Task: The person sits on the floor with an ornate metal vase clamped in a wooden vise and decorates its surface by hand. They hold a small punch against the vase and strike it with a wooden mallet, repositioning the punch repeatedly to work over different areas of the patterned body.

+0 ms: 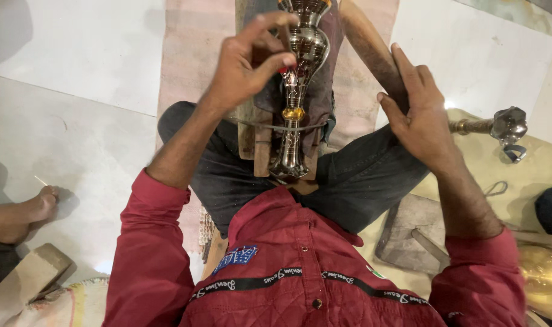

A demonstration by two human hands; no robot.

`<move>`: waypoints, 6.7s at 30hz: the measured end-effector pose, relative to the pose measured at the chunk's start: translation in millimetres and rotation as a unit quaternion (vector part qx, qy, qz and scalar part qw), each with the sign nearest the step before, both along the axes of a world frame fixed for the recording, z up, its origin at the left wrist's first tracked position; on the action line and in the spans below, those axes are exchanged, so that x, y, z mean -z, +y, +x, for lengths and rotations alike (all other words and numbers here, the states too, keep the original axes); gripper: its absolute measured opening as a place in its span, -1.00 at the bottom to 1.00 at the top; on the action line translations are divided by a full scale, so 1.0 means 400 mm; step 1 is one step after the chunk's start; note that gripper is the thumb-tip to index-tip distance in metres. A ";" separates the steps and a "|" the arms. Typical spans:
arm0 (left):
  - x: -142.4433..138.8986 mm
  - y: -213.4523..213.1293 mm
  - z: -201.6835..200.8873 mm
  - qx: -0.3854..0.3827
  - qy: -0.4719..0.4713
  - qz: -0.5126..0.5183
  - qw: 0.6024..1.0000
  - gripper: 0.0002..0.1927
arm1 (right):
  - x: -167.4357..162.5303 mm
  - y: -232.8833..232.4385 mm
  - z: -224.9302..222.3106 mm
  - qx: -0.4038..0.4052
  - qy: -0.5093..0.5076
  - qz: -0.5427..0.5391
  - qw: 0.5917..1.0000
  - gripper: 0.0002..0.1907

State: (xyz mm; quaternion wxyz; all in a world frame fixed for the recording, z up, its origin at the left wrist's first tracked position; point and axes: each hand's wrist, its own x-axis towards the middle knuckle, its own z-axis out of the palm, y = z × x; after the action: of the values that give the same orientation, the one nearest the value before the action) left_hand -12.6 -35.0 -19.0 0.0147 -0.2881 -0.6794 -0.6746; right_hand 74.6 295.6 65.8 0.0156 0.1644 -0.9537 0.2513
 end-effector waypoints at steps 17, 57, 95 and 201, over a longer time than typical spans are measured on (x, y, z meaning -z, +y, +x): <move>-0.067 0.017 -0.059 0.006 0.120 -0.058 0.991 -0.64 | 0.051 -0.007 0.014 0.048 -0.006 0.034 0.998 -0.35; -0.030 0.093 -0.026 -0.111 0.183 -0.127 0.968 -0.47 | -0.282 -0.012 -0.071 -0.111 0.252 0.276 0.921 -0.37; -0.044 0.070 -0.060 -0.029 0.206 -0.161 0.965 -0.37 | -0.140 0.069 -0.068 -0.089 0.227 0.095 0.965 -0.38; -0.006 0.076 -0.041 -0.099 0.163 -0.046 0.980 -0.44 | -0.278 0.020 -0.117 -0.132 0.201 0.162 0.957 -0.76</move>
State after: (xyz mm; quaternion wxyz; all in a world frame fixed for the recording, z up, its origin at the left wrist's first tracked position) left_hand -29.1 -4.5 -16.5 0.1791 -0.3257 -0.7237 -0.5814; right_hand 27.6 303.5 177.1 0.1465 0.3363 -0.9287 0.0550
